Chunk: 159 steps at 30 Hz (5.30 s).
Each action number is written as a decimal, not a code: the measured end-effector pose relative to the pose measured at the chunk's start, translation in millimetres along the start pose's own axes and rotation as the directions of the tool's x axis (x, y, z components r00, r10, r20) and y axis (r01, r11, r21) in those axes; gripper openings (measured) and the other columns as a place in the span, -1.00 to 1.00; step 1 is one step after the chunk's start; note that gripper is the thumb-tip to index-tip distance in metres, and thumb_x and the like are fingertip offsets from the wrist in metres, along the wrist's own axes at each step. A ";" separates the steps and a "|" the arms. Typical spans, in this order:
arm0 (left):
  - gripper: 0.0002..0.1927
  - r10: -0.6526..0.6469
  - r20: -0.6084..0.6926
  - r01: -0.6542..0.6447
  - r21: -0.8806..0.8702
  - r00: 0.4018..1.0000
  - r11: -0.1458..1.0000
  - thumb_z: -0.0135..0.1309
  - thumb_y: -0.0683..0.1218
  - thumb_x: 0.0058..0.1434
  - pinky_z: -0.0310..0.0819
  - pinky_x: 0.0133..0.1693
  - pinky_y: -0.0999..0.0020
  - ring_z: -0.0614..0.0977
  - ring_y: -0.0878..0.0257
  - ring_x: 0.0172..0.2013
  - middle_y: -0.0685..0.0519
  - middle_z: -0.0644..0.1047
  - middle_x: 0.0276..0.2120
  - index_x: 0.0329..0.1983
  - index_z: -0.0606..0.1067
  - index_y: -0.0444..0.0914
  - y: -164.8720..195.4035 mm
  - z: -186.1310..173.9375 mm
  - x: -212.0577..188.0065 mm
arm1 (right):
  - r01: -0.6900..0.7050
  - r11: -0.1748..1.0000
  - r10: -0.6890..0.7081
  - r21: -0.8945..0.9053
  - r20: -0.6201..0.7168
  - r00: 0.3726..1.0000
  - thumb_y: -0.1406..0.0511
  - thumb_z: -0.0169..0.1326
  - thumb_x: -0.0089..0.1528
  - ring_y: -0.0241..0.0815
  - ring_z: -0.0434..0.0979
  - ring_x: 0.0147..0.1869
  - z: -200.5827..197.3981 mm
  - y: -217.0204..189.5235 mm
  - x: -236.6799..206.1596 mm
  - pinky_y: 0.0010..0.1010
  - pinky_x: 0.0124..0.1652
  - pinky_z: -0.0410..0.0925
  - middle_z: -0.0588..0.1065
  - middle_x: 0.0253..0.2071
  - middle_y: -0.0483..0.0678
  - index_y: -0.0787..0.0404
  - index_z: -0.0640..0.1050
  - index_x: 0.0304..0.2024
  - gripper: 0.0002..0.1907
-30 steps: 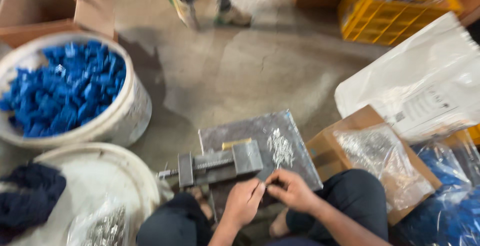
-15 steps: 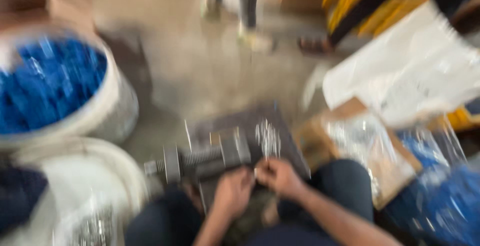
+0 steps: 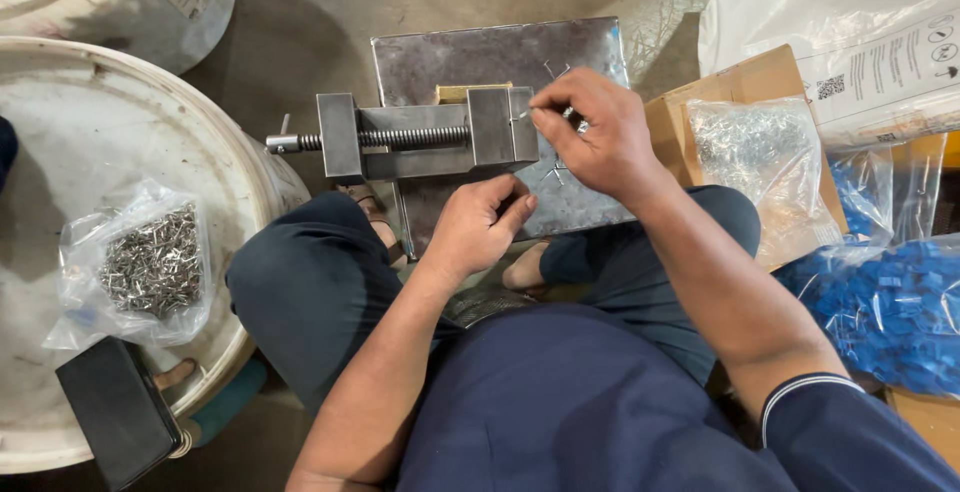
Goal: The person sits on the floor and uses a metal press tool to assemble small metal fasteners. They pick up individual pieces, place them into the press, and operate the handle to secure them before moving the finished items aside.
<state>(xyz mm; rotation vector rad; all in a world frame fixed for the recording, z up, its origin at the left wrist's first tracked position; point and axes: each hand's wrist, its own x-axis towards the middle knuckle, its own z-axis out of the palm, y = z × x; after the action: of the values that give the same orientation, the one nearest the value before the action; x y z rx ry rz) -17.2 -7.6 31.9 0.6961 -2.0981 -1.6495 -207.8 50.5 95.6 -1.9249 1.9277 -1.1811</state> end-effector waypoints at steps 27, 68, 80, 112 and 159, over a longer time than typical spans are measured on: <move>-0.83 0.162 -0.040 -0.160 0.056 0.986 0.986 0.17 -0.10 0.30 0.50 -0.29 0.29 0.66 0.08 -0.37 -0.08 0.60 -0.39 -0.17 0.52 -0.31 -8.9 11.3 -7.9 | -0.217 0.950 0.236 -0.222 0.059 0.970 0.33 0.27 0.25 -0.05 0.53 -0.32 2.1 26.3 -105.1 -0.25 -0.33 0.35 0.47 -0.36 -0.02 0.17 0.63 -0.15 -0.87; -0.76 0.357 -0.077 -0.351 0.082 0.931 0.933 0.05 -0.03 0.31 0.51 -0.35 0.31 0.56 0.31 -0.52 0.02 0.56 -0.56 -0.37 0.51 -0.29 -67.1 44.0 26.5 | -0.424 0.631 0.364 0.650 0.234 0.901 0.19 0.23 0.36 -0.47 0.48 -0.21 50.2 33.2 -121.3 -0.56 -0.23 0.37 0.55 -0.20 -0.20 0.23 0.60 -0.07 -0.76; -0.79 0.331 -0.019 -0.326 0.135 0.943 0.936 0.12 0.00 0.26 0.53 -0.28 0.34 0.62 0.33 -0.45 0.06 0.61 -0.53 -0.33 0.58 -0.25 -75.2 36.8 26.8 | -0.503 0.561 0.421 0.658 0.296 0.857 0.20 0.22 0.34 -0.47 0.49 -0.35 45.2 29.3 -116.0 -0.59 -0.38 0.38 0.56 -0.23 -0.18 0.24 0.57 -0.06 -0.75; -0.77 0.140 0.010 -0.140 -0.023 0.990 0.990 0.16 -0.03 0.30 0.45 -0.35 0.26 0.58 0.10 -0.44 -0.14 0.59 -0.40 -0.20 0.55 -0.33 -37.5 1.2 -6.9 | -0.554 0.707 0.576 0.439 0.097 0.812 0.34 0.14 0.32 -0.36 0.53 -0.28 32.1 28.4 -92.7 -0.47 -0.26 0.44 0.54 -0.32 -0.15 0.24 0.55 -0.18 -0.91; -0.84 0.064 0.000 -0.063 -0.108 0.998 0.992 0.16 -0.12 0.28 0.49 -0.33 0.36 0.60 0.21 -0.44 -0.02 0.60 -0.42 -0.17 0.53 -0.32 -27.9 3.9 -10.5 | -0.318 0.932 0.319 -0.171 -0.027 0.948 0.34 0.27 0.24 -0.15 0.53 -0.41 29.0 30.1 -103.5 -0.34 -0.39 0.36 0.53 -0.36 -0.02 0.21 0.64 -0.12 -0.83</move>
<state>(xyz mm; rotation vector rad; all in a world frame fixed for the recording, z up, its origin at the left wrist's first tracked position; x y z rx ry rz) -6.9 -3.5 3.9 0.5868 -1.9949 -1.7157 -197.2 127.9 15.9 -1.5964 2.2999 -0.9464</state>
